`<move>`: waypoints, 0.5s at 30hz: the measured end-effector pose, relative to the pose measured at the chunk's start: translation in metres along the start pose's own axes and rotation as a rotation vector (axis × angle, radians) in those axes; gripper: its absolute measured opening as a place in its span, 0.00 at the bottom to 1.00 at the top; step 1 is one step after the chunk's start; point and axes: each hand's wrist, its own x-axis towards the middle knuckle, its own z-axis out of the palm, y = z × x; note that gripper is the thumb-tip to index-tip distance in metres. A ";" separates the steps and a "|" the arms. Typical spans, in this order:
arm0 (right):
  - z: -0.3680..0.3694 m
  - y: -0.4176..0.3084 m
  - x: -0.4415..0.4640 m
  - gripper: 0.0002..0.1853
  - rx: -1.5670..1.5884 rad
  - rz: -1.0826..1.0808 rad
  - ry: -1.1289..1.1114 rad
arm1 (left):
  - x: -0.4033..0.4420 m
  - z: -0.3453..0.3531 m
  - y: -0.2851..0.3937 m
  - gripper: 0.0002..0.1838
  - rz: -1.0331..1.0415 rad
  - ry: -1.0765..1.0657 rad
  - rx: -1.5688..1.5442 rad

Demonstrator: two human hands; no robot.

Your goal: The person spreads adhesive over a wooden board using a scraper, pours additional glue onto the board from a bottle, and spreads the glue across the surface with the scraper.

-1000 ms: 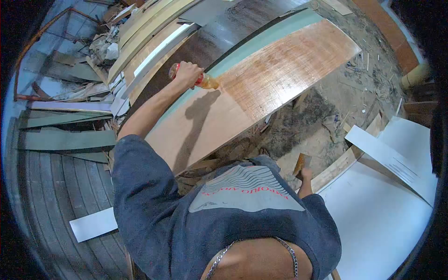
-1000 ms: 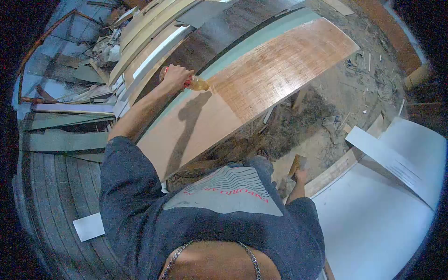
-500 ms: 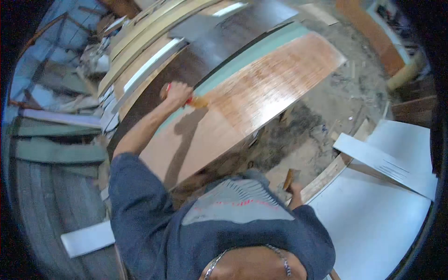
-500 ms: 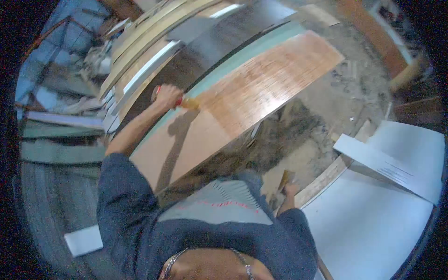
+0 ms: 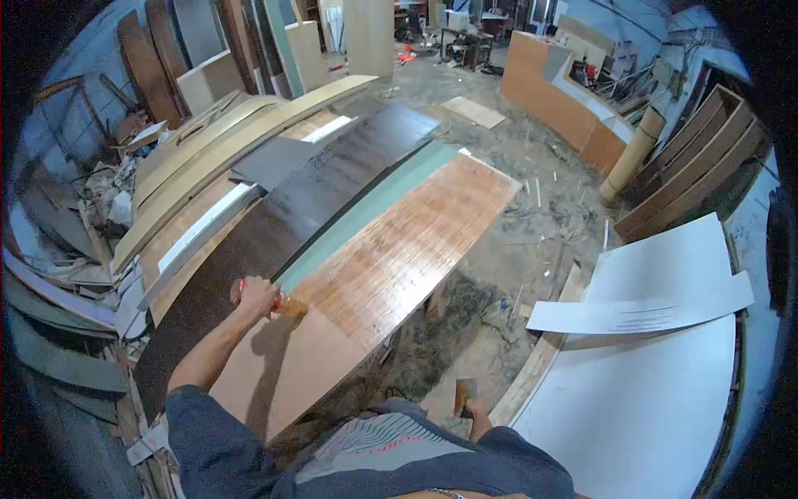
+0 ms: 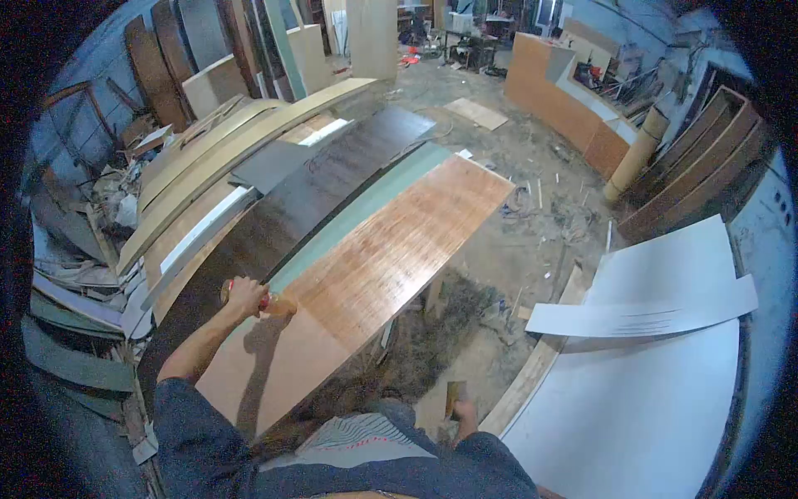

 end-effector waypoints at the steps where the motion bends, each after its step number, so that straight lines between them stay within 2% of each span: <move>1: 0.001 0.005 0.008 0.25 0.003 -0.002 0.013 | 0.007 -0.001 -0.002 0.35 0.001 0.013 -0.003; 3: 0.010 0.016 0.017 0.24 -0.042 -0.122 -0.030 | 0.008 0.015 -0.006 0.30 -0.026 0.066 -0.082; 4: 0.007 0.015 0.012 0.24 0.038 -0.141 0.009 | 0.022 0.053 -0.013 0.23 -0.016 0.200 -0.072; 5: 0.004 0.016 0.003 0.23 0.108 -0.155 0.031 | 0.021 0.043 -0.011 0.18 -0.019 0.076 -0.105; 6: 0.010 0.027 0.012 0.25 -0.022 -0.140 -0.044 | 0.019 0.051 -0.009 0.16 0.003 0.240 -0.033; 7: 0.028 0.048 0.044 0.27 -0.157 -0.130 -0.122 | 0.014 0.042 -0.012 0.15 0.073 0.180 0.034; 8: 0.066 0.096 0.086 0.28 0.030 -0.237 -0.004 | 0.008 0.034 -0.007 0.15 0.006 0.231 -0.049; 9: 0.035 0.061 0.062 0.28 -0.162 0.002 -0.153 | 0.007 0.030 -0.008 0.17 -0.007 0.162 -0.025; 10: 0.017 0.036 0.036 0.28 -0.012 -0.114 -0.143 | 0.003 0.039 -0.008 0.20 -0.013 0.367 -0.061; 11: 0.013 0.025 0.030 0.29 -0.096 -0.057 -0.113 | -0.001 0.027 -0.008 0.20 -0.038 0.233 -0.091; 12: 0.010 0.019 0.028 0.30 -0.173 -0.006 -0.070 | -0.007 0.019 -0.008 0.19 -0.033 0.216 -0.072; 15: 0.007 0.015 0.026 0.30 -0.208 -0.035 -0.085 | -0.013 0.020 -0.007 0.21 -0.047 0.154 -0.064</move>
